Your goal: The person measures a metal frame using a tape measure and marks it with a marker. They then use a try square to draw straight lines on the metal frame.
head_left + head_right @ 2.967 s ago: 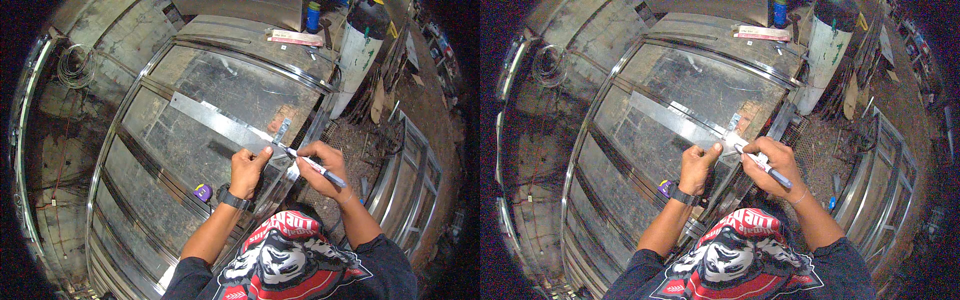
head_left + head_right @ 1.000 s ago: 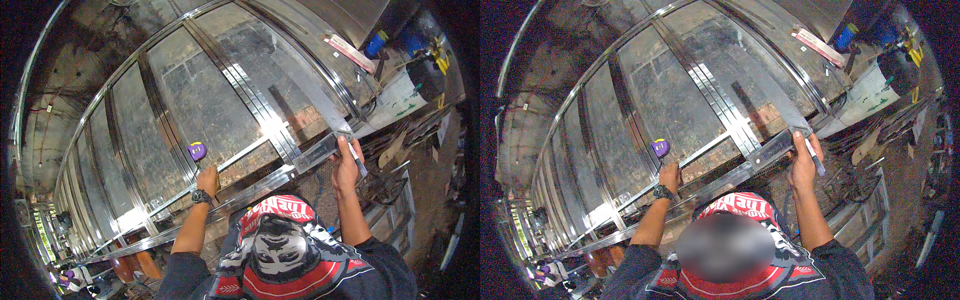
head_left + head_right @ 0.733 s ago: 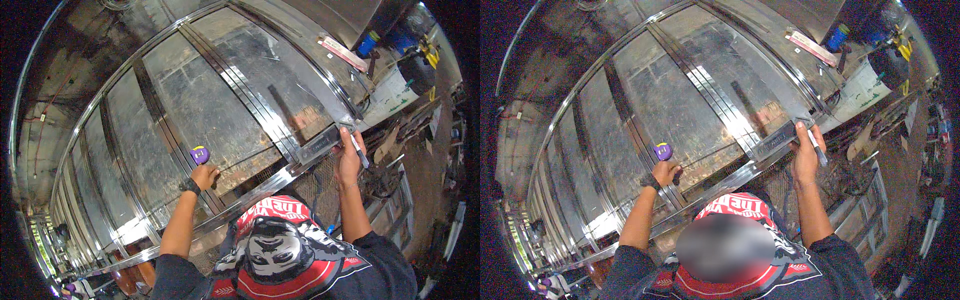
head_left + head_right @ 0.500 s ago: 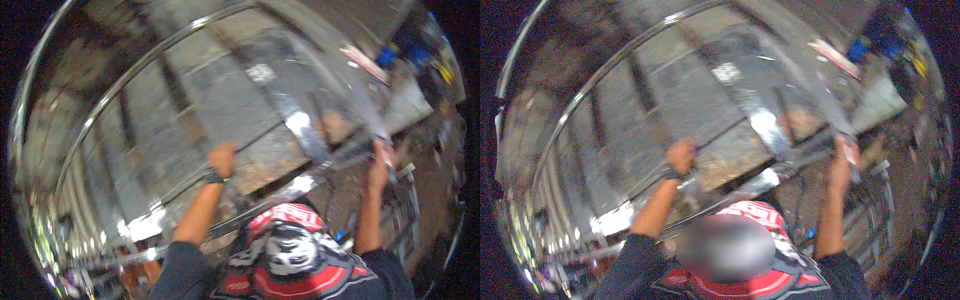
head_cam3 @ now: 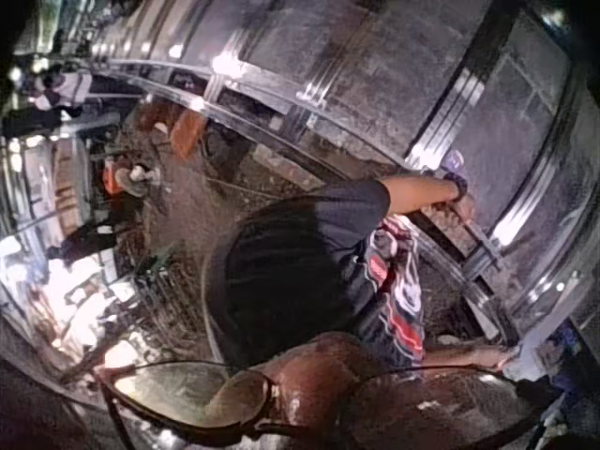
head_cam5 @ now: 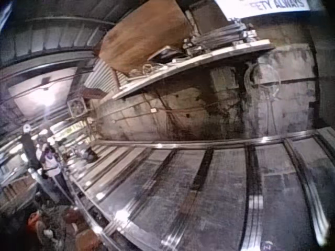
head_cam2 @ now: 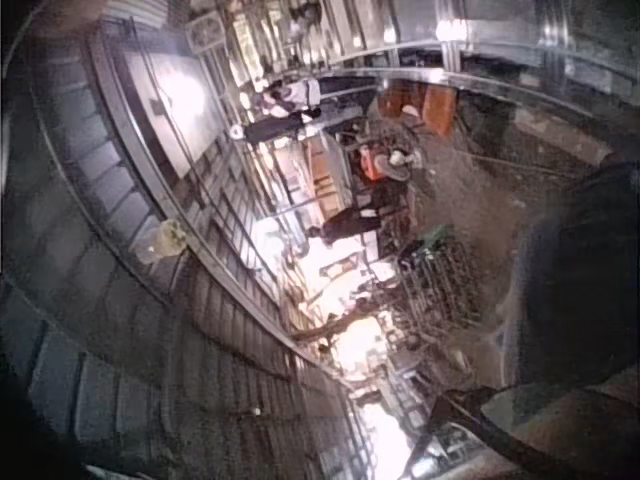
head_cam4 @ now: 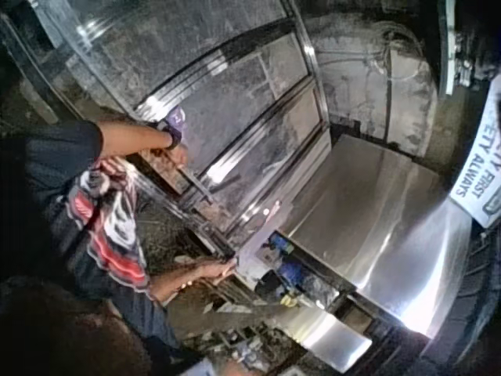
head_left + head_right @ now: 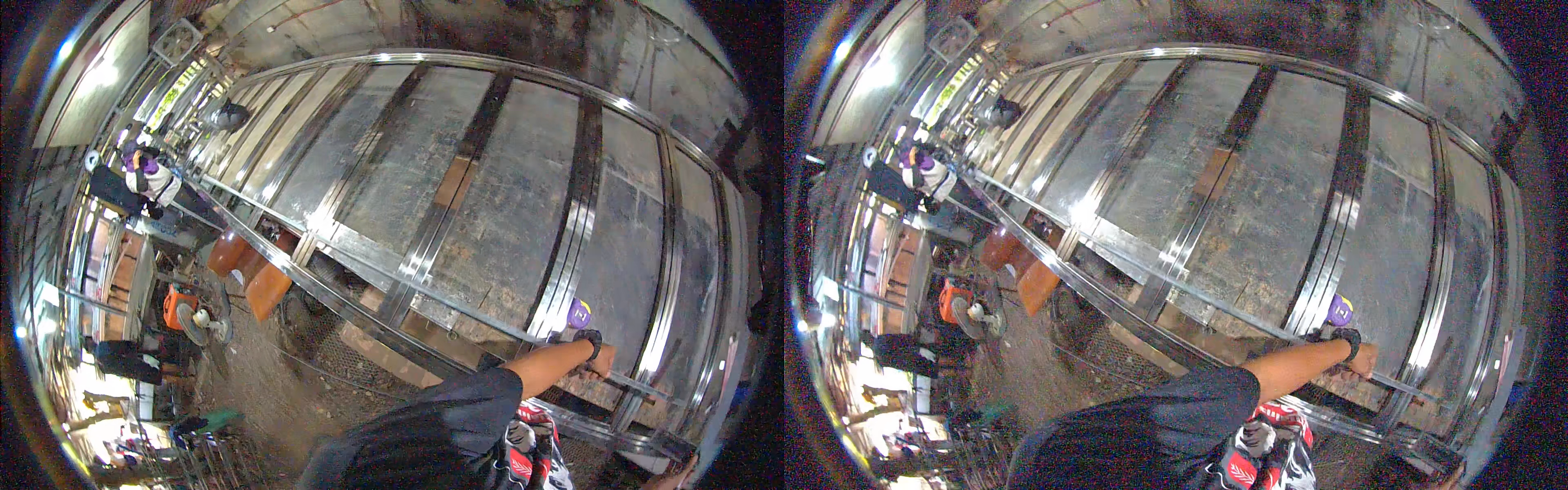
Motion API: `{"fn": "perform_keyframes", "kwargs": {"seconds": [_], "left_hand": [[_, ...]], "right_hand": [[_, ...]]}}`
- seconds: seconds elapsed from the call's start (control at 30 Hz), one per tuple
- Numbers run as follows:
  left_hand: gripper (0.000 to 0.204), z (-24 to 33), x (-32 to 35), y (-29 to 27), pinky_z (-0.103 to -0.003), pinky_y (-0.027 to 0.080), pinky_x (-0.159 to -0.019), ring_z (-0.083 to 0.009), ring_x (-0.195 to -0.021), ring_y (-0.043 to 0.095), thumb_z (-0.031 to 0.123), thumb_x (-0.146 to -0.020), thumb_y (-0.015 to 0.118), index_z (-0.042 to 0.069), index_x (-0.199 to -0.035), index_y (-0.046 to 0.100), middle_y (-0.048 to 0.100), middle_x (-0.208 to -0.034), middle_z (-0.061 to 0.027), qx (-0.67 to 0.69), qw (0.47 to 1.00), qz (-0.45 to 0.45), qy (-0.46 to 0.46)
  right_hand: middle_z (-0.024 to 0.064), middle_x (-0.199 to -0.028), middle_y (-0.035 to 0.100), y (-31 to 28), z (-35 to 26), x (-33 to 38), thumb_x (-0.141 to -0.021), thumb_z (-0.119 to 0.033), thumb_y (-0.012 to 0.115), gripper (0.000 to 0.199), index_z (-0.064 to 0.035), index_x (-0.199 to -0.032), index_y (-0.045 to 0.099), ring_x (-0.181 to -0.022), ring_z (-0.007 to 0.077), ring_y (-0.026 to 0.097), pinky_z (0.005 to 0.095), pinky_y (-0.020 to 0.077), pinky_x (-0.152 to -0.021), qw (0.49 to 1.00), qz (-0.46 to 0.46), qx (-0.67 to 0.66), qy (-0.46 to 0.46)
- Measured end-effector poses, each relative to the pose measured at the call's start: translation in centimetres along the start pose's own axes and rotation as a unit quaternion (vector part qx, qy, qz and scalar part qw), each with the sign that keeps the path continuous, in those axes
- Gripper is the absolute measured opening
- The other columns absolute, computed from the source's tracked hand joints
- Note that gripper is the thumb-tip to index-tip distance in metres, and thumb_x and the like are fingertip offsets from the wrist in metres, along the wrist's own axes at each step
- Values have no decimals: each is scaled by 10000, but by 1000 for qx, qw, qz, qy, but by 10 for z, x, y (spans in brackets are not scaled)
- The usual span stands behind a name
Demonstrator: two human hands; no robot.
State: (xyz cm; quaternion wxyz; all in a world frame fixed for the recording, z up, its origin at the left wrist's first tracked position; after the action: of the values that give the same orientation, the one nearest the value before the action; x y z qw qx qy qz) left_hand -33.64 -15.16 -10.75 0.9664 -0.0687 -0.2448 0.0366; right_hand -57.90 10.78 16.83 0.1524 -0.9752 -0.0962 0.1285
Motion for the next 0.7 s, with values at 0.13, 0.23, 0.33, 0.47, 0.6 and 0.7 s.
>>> {"fn": "perform_keyframes", "kwargs": {"seconds": [0.13, 0.23, 0.33, 0.47, 0.6, 0.7], "left_hand": [[352, -36, -18, -21, -437, 562, -550, -260, -653, 690, 332, -1007, 579, 34, -998, 764, 745, -867, -128, 115, 993, 36, -5], [353, -18, -12, -12, -458, 555, -628, -267, -686, 668, 354, -1002, 580, 50, -943, 748, 729, -863, -127, 107, 993, 53, -12], [491, -67, -8, -5, -428, 553, -733, -232, -749, 658, 488, -1003, 567, 38, -1018, 763, 734, -892, -100, 15, 995, 99, -24], [390, -60, 25, -9, -345, 508, -596, -140, -660, 583, 393, -973, 695, 10, -1011, 753, 692, -795, -46, 175, 971, 134, -92], [298, -17, 35, -3, -308, 372, -468, -99, -501, 482, 343, -969, 707, 55, -914, 756, 568, -593, 25, 104, 969, 204, -93], [326, -14, 36, -2, -318, 364, -452, -103, -473, 473, 340, -988, 674, 42, -873, 741, 567, -578, 15, 61, 965, 242, -86]], "right_hand": [[183, -1298, 627, 18, -14, -18, -990, -370, 619, 474, -23, -1313, 639, -1120, 333, 609, 478, 524, -924, 997, -46, -60, 30], [120, -1464, 535, -7, 25, -25, -1012, -427, 544, 556, -107, -1468, 535, -1346, 292, 496, 505, 400, -1109, 991, -92, -64, 71], [79, -1180, 662, 56, -36, 8, -1010, -397, 587, 418, -63, -1249, 665, -1071, 200, 594, 370, 469, -957, 954, -153, 213, -145], [-29, -990, 647, 102, 24, -36, -924, -359, 770, 305, -117, -1078, 670, -853, 112, 560, 295, 451, -688, 975, -38, -173, 137], [-32, -1064, 690, 113, 71, -76, -910, -349, 791, 319, -156, -1143, 690, -962, 116, 610, 310, 444, -737, 960, -87, -216, 157], [-36, -1018, 692, 129, 91, -107, -920, -329, 785, 290, -149, -1129, 696, -920, 107, 621, 302, 456, -709, 957, -119, -212, 159]]}}
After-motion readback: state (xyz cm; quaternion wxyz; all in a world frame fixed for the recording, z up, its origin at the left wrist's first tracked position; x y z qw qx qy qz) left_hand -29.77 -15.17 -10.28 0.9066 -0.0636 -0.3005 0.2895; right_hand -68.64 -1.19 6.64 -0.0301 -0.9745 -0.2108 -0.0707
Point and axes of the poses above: each hand's wrist, its own x-axis away from the middle knuckle, its own y-axis out of the palm, z = x × y, the point moved 3 cm from there along -x, towards the middle knuckle
